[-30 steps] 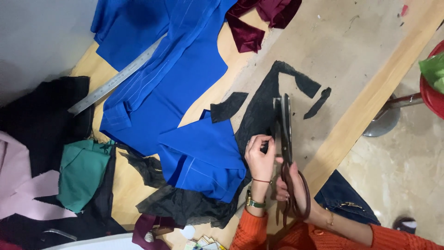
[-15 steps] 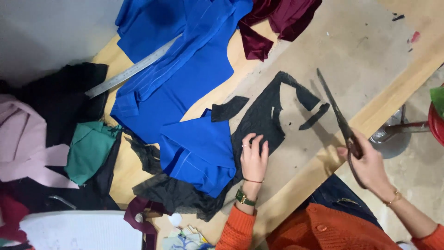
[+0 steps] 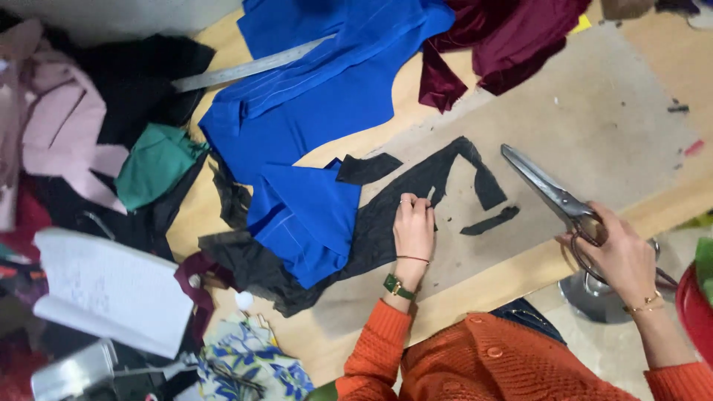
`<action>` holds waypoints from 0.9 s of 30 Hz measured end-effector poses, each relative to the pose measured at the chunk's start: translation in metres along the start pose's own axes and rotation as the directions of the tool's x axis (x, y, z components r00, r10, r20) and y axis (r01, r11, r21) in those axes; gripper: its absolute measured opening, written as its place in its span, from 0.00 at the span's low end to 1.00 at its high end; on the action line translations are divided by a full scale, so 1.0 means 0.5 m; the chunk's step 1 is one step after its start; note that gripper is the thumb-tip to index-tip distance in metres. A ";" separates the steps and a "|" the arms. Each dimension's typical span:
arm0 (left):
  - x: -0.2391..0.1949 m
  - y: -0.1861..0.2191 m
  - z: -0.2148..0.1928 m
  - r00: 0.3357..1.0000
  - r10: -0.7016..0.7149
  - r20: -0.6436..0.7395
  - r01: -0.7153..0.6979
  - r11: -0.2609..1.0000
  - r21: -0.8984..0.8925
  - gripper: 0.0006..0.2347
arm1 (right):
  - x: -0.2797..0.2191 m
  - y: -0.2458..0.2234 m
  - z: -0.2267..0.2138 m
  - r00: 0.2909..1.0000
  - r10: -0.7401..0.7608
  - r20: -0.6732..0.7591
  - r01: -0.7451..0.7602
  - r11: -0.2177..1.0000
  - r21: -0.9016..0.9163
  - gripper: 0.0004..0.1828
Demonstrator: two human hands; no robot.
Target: Cutting out fabric patterns with scissors and matching them with other garment components on a workbench.
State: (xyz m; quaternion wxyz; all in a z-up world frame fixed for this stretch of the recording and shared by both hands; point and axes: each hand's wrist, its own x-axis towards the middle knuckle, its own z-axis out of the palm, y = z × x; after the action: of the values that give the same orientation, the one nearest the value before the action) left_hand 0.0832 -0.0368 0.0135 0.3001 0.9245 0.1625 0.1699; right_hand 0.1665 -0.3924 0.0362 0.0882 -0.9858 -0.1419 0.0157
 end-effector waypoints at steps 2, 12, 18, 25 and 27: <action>0.014 0.001 -0.001 0.999 -0.042 -0.029 0.038 0.993 -0.109 0.04 | 0.041 0.011 -0.026 0.990 0.079 0.117 -0.076 0.997 -0.030 0.44; 0.188 -0.221 -0.050 0.901 -0.264 -0.344 0.363 0.893 0.265 0.03 | 0.201 0.175 -0.004 0.964 -0.266 -0.007 0.255 0.914 0.317 0.44; 0.194 -0.218 -0.060 0.908 -0.324 -0.267 0.405 0.844 0.351 0.12 | 0.221 0.185 -0.014 0.949 -0.298 0.097 0.270 0.934 0.233 0.40; 0.206 0.033 -0.030 0.942 -0.237 -0.235 0.229 0.971 -0.063 0.11 | 0.263 0.164 -0.079 0.905 -0.407 0.120 0.400 0.913 0.078 0.38; 0.193 0.160 0.026 0.965 -0.225 -0.134 0.178 0.939 -0.295 0.06 | 0.257 0.110 -0.126 0.901 -0.433 -0.013 0.432 0.895 0.109 0.34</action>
State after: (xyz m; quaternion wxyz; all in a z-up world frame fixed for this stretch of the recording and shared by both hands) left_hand 0.1900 -0.0657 0.0734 0.4292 0.8337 0.2552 0.2359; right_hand 0.3084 -0.4186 0.0877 0.1424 -0.9233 -0.3567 0.0090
